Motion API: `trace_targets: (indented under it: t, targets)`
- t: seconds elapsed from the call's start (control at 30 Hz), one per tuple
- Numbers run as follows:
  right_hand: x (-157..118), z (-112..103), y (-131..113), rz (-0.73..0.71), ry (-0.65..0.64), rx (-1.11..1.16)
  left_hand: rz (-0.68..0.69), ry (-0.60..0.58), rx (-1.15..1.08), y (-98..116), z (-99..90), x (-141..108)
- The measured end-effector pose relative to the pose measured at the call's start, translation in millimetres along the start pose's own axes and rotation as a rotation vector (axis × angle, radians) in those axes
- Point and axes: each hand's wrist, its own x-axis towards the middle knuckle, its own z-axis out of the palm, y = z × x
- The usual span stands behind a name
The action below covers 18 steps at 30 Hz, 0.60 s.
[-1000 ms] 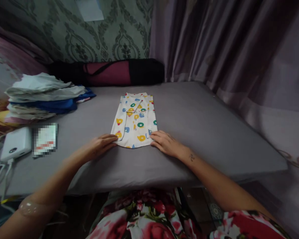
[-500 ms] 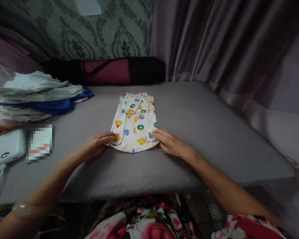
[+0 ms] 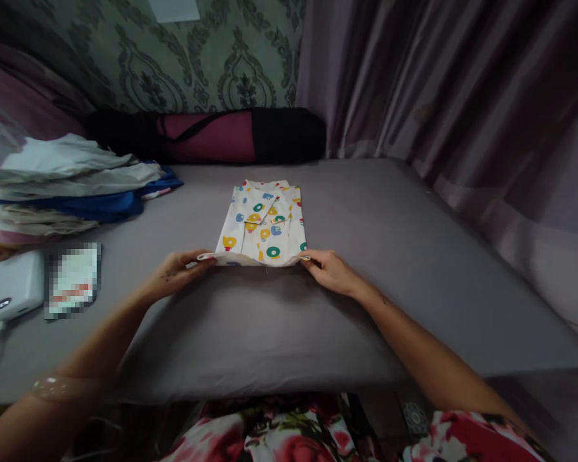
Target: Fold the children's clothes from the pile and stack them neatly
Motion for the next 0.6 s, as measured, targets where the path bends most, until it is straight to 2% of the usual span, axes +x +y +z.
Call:
trace_targets:
  t: [0.07,0.13,0.23,0.3,0.43,0.6]
  targets:
    - [9.0,0.7,1.4,0.075,0.017,0.004,-0.028,0.026,-0.083,-2.2,3.2,8.7]
    - [17.2,4.8,4.1,0.166,0.086,-0.065,-0.077,0.055,-0.116,-4.8,7.5,17.4]
    - [25.5,15.1,6.0,0.304,0.197,-0.207,-0.179,0.143,-0.011,-5.9,13.3,27.2]
    - [27.4,21.9,4.0,0.363,0.218,-0.297,-0.228,0.19,0.094,-4.2,16.1,30.8]
    - [25.5,29.1,-3.6,0.378,0.195,-0.449,-0.282,0.221,0.218,0.4,19.9,33.4]
    - [22.3,26.1,-5.0,0.362,0.162,-0.507,-0.285,0.256,0.234,-5.4,23.7,30.9]
